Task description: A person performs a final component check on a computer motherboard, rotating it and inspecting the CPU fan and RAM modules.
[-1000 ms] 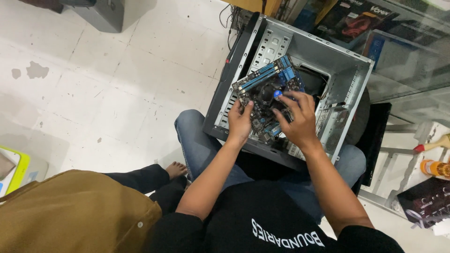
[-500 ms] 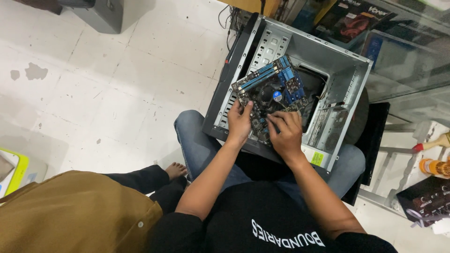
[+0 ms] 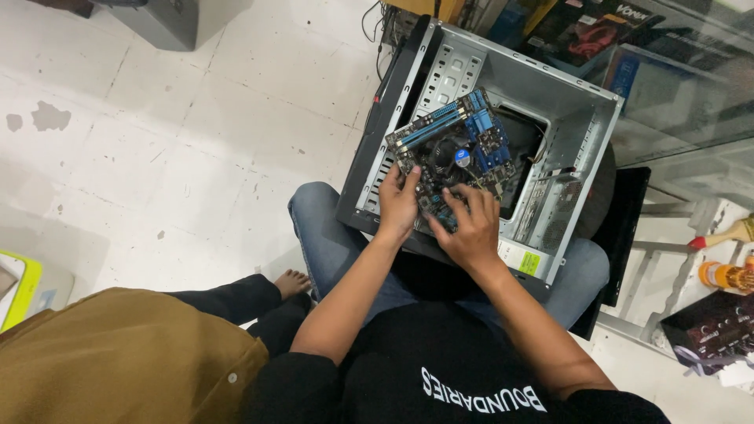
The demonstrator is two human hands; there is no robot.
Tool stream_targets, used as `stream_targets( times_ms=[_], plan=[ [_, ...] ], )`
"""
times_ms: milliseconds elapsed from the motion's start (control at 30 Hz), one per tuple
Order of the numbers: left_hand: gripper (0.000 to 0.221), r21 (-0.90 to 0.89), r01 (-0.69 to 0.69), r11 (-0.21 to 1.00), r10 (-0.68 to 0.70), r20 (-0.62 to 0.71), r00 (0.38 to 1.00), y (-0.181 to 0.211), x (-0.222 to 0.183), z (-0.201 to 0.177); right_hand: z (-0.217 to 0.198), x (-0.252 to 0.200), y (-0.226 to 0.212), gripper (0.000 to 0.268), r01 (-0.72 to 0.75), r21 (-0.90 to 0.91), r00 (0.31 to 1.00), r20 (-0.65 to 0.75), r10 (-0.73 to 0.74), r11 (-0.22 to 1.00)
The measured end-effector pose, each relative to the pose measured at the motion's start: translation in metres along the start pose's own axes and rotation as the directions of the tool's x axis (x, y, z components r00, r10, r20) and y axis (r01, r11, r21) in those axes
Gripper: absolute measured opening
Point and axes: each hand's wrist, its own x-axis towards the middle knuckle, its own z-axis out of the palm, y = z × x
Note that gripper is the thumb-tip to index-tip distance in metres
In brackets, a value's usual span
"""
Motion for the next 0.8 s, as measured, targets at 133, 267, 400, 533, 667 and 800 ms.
stream_targets(
  times_ms=[133,267,400,533,667,800],
  plan=[
    [0.049,0.077,-0.016,0.997,0.013,0.03,0.999,0.026,-0.012,0.009,0.001,-0.002,-0.003,0.053,0.009,0.111,1.0,0.0,-0.009,0.994],
    [0.059,0.263,-0.017,0.965,0.001,0.058,0.998,0.024,-0.014,0.008,0.007,-0.016,-0.004,0.072,-0.022,0.174,0.999,-0.021,0.026,0.984],
    [0.064,0.406,0.001,0.914,-0.043,0.095,0.995,0.028,-0.011,0.01,-0.008,-0.009,-0.01,0.05,-0.122,0.298,0.992,0.011,0.124,0.947],
    [0.067,0.432,0.065,0.899,-0.105,0.068,0.992,0.031,-0.004,0.006,-0.016,0.002,-0.013,0.027,-0.126,0.246,0.992,0.013,0.126,0.961],
    [0.087,0.459,0.081,0.885,-0.135,0.087,0.987,0.05,-0.006,0.01,-0.013,0.004,-0.01,0.028,-0.109,0.257,0.994,0.011,0.11,0.96],
    [0.109,0.627,0.043,0.778,-0.082,0.034,0.996,0.057,0.006,0.017,-0.006,-0.005,-0.009,0.027,-0.071,0.245,0.997,-0.002,0.074,0.967]
  ],
)
